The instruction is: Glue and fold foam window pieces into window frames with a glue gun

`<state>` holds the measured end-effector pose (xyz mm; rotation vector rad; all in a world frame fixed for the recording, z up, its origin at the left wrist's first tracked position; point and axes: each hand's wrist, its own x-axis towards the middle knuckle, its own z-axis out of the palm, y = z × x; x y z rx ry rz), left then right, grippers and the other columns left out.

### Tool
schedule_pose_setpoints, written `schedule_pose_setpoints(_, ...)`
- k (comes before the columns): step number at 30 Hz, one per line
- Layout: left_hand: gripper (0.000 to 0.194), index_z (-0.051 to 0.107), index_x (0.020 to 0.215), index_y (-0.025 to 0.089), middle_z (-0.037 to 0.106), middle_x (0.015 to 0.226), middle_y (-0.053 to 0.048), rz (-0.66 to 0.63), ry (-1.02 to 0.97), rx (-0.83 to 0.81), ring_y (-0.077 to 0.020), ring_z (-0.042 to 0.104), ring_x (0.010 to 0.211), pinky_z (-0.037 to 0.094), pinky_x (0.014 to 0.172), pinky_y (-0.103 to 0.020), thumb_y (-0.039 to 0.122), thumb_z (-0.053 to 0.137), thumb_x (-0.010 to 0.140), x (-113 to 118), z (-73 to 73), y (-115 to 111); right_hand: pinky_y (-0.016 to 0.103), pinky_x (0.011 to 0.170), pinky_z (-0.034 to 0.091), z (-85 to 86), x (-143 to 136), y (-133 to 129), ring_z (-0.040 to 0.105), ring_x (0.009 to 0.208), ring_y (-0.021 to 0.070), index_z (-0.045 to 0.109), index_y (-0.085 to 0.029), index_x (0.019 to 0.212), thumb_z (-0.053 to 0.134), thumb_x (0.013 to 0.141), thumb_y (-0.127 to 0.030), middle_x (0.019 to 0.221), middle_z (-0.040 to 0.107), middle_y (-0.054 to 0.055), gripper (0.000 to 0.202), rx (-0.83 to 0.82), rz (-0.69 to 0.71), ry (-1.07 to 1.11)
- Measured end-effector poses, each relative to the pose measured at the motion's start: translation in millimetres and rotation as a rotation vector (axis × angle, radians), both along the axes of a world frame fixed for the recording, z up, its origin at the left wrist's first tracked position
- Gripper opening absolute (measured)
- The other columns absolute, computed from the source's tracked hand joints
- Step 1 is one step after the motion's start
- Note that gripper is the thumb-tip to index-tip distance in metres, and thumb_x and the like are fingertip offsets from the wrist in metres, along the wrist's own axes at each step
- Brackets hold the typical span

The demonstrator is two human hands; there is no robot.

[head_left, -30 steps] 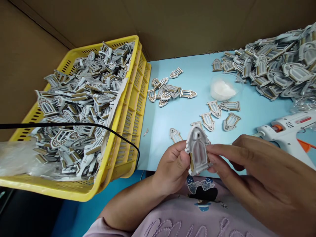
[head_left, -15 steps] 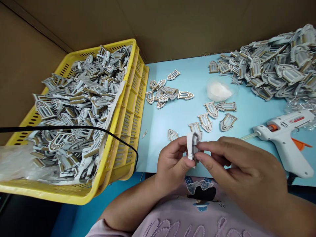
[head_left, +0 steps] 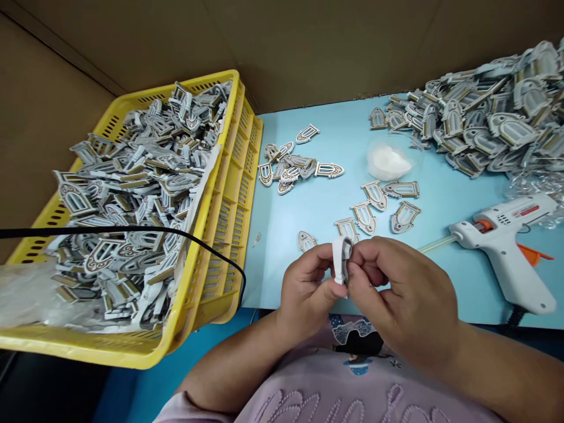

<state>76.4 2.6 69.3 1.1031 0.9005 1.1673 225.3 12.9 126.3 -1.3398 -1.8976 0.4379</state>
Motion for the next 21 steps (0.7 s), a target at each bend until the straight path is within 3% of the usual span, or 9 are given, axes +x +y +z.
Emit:
schedule_pose_setpoints(8, 0.052, 0.07, 0.109, 0.02, 0.063, 0.081, -0.003, -0.057, -0.131, -0.146, -0.013, 0.052, 0.067, 0.046, 0.061, -0.024, 0.063, 0.069, 0.08, 4, -4.6, 1, 0.022, 0.052, 0.036, -0.5, 6, 2, 0.047, 0.054, 0.008, 0.053, -0.019, 0.078, 0.051, 0.087, -0.014, 0.062, 0.054, -0.005, 0.011, 0.018, 0.03, 0.012)
schedule_pose_setpoints(17, 0.051, 0.069, 0.108, 0.022, 0.07, 0.089, -0.006, -0.161, -0.17, -0.197, -0.0187, 0.062, 0.075, 0.05, 0.066, -0.029, 0.065, 0.063, 0.083, 1, 0.9, 2, 0.021, 0.059, 0.042, 6.5, 13, 3, 0.053, 0.059, 0.0083, 0.054, -0.019, 0.078, 0.051, 0.089, -0.014, 0.062, 0.055, -0.004, 0.012, -0.031, -0.007, 0.069)
schedule_pose_setpoints(21, 0.05, 0.071, 0.104, 0.02, 0.067, 0.082, -0.003, -0.099, -0.167, -0.188, -0.0142, 0.058, 0.07, 0.047, 0.065, -0.025, 0.064, 0.069, 0.08, 1, -1.8, 1, 0.023, 0.056, 0.042, 8.8, 14, 3, 0.055, 0.059, 0.0085, 0.063, -0.02, 0.081, 0.059, 0.089, -0.015, 0.063, 0.059, -0.004, 0.01, 0.005, 0.013, 0.062)
